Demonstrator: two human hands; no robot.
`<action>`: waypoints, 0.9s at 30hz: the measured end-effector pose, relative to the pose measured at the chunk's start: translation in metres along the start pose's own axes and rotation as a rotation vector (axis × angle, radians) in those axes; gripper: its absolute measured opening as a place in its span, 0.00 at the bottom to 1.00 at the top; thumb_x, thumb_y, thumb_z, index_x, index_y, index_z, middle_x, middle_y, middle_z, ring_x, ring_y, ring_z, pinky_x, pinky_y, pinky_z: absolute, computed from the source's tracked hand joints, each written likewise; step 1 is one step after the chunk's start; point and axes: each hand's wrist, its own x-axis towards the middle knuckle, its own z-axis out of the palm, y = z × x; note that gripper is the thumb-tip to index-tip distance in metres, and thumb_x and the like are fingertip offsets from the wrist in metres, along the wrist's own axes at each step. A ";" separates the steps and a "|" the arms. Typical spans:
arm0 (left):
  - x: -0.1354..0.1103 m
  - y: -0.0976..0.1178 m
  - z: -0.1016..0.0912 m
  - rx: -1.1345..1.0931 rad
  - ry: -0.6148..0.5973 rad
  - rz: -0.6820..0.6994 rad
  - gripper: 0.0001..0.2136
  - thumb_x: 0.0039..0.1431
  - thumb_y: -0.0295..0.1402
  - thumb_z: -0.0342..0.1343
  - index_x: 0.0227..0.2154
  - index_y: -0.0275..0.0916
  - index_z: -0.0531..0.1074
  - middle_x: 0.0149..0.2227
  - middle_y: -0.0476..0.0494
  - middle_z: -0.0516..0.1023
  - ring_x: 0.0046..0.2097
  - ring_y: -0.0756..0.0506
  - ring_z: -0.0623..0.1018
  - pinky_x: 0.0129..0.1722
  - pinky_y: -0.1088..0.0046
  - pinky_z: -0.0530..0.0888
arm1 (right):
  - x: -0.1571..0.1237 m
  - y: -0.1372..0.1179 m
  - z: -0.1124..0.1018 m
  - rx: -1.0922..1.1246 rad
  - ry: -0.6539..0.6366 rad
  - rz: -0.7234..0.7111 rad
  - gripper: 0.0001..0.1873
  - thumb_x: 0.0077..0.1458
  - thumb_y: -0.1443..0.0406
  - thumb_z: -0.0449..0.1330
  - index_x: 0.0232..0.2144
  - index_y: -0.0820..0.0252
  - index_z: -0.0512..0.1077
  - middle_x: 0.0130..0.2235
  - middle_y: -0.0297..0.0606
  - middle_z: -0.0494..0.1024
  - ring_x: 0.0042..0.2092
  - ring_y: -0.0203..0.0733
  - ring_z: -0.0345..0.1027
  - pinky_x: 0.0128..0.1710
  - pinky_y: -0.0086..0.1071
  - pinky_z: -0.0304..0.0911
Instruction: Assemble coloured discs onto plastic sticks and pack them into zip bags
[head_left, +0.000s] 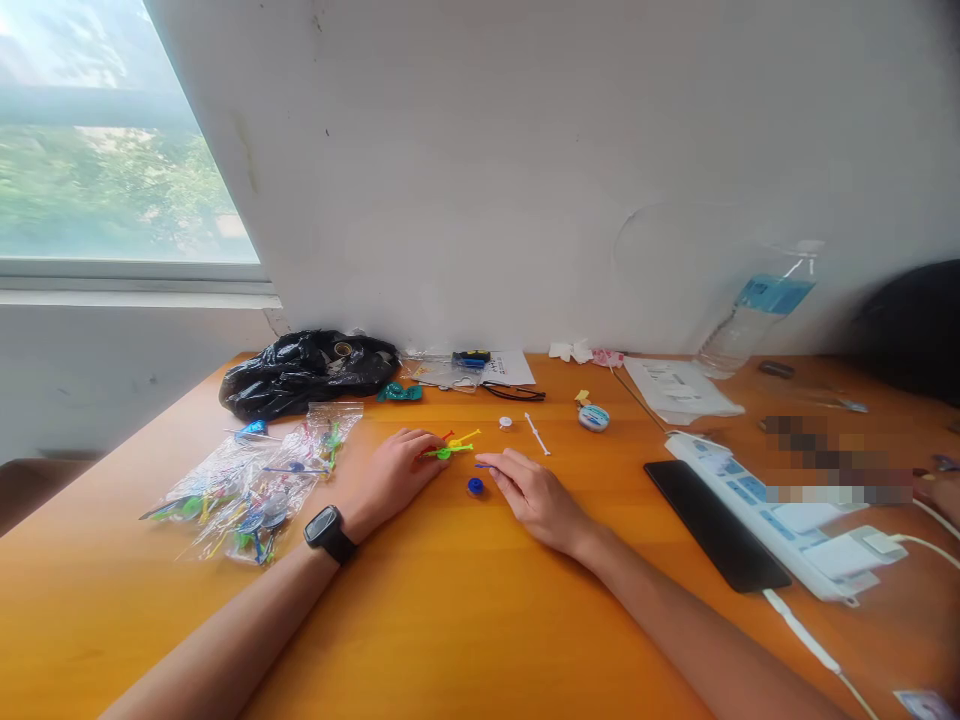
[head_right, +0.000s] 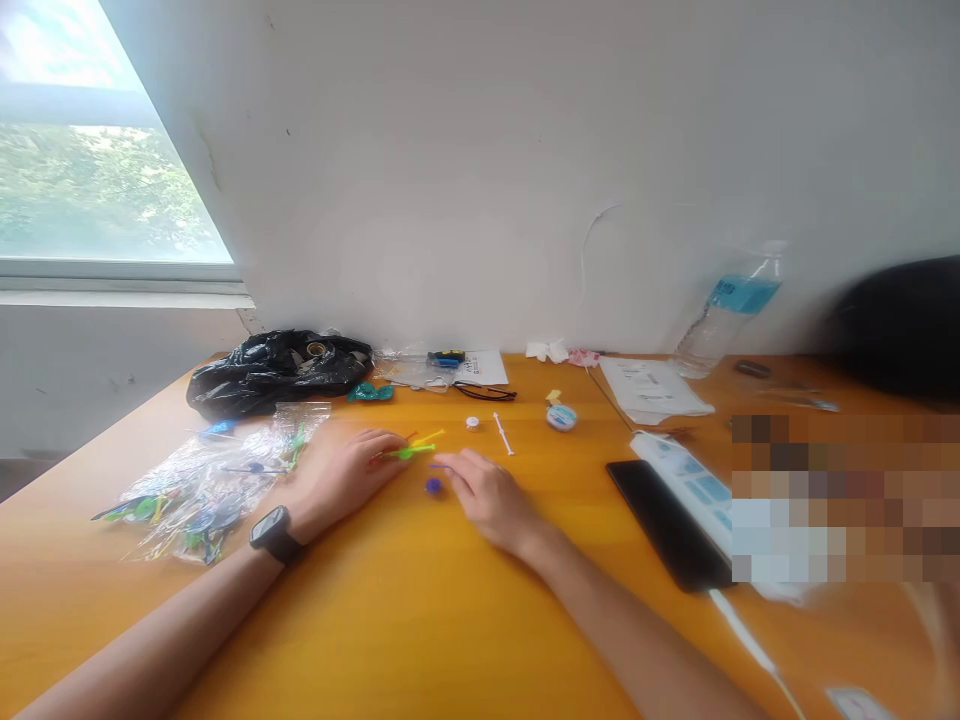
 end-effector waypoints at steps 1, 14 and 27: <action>0.000 0.002 -0.001 0.000 0.002 -0.007 0.11 0.72 0.44 0.58 0.46 0.43 0.79 0.44 0.42 0.83 0.46 0.40 0.81 0.47 0.62 0.78 | 0.000 -0.001 0.000 -0.003 0.003 0.011 0.17 0.75 0.62 0.51 0.60 0.50 0.73 0.49 0.41 0.79 0.50 0.47 0.76 0.53 0.40 0.70; -0.001 0.001 0.001 -0.017 -0.005 -0.048 0.11 0.73 0.43 0.58 0.49 0.47 0.81 0.43 0.45 0.85 0.44 0.41 0.81 0.45 0.66 0.77 | 0.001 0.002 0.002 -0.014 -0.022 -0.008 0.17 0.77 0.63 0.48 0.55 0.53 0.75 0.48 0.41 0.79 0.49 0.45 0.75 0.51 0.38 0.68; -0.002 -0.002 0.005 -0.005 0.043 -0.051 0.09 0.73 0.38 0.57 0.50 0.46 0.80 0.48 0.46 0.85 0.49 0.41 0.82 0.51 0.64 0.78 | 0.001 0.000 0.000 -0.037 -0.029 -0.016 0.17 0.76 0.63 0.50 0.55 0.51 0.77 0.46 0.39 0.79 0.47 0.43 0.75 0.48 0.35 0.67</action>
